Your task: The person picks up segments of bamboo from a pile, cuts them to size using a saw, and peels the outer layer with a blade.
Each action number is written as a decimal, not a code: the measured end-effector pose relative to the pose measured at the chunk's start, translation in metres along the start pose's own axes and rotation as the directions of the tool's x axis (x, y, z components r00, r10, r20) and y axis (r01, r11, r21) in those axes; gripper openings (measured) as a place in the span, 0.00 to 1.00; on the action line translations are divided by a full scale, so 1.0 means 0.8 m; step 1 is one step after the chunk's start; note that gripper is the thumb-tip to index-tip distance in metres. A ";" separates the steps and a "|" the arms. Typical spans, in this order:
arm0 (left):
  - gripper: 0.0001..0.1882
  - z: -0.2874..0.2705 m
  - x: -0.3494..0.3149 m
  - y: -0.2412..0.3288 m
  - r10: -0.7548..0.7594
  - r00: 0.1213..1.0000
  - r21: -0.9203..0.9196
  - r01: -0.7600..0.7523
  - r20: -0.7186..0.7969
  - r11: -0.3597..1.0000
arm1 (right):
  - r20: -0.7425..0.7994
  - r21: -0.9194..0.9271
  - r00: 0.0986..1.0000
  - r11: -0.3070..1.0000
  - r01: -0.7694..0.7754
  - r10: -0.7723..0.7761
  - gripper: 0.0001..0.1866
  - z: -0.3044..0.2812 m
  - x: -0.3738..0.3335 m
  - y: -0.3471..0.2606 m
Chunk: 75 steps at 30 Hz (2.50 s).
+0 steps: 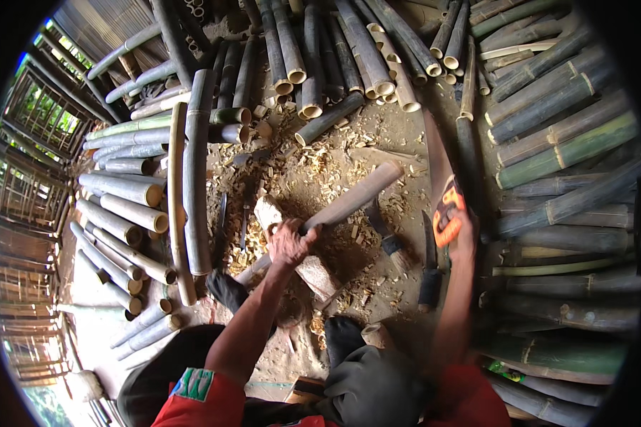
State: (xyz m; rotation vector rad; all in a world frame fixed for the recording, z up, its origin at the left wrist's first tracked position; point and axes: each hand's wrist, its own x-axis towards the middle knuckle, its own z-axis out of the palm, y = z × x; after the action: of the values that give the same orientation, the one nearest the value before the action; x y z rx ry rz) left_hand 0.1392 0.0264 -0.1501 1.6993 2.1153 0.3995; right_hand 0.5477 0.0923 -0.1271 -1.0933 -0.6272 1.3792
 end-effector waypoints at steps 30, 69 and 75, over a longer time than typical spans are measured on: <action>0.36 0.010 0.001 -0.004 0.035 0.996 -0.196 -0.049 -0.078 0.979 | 0.511 -0.727 0.856 0.492 0.480 -0.080 0.24 0.171 -0.275 0.006; 0.16 0.064 0.024 -0.007 -0.012 0.987 0.015 0.015 -0.161 1.000 | 0.517 -0.761 0.850 0.404 0.508 -0.096 0.23 0.168 -0.283 0.002; 0.15 0.058 0.034 -0.005 -0.046 0.998 0.020 0.047 -0.050 0.999 | 0.537 -0.759 0.831 0.348 0.550 -0.141 0.22 0.160 -0.298 -0.014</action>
State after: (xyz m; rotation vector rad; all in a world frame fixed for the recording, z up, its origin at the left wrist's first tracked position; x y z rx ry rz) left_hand 0.1529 0.0509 -0.1963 1.6651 2.1969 0.4109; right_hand 0.4045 -0.1046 -0.0080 -1.3692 -1.9781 0.7774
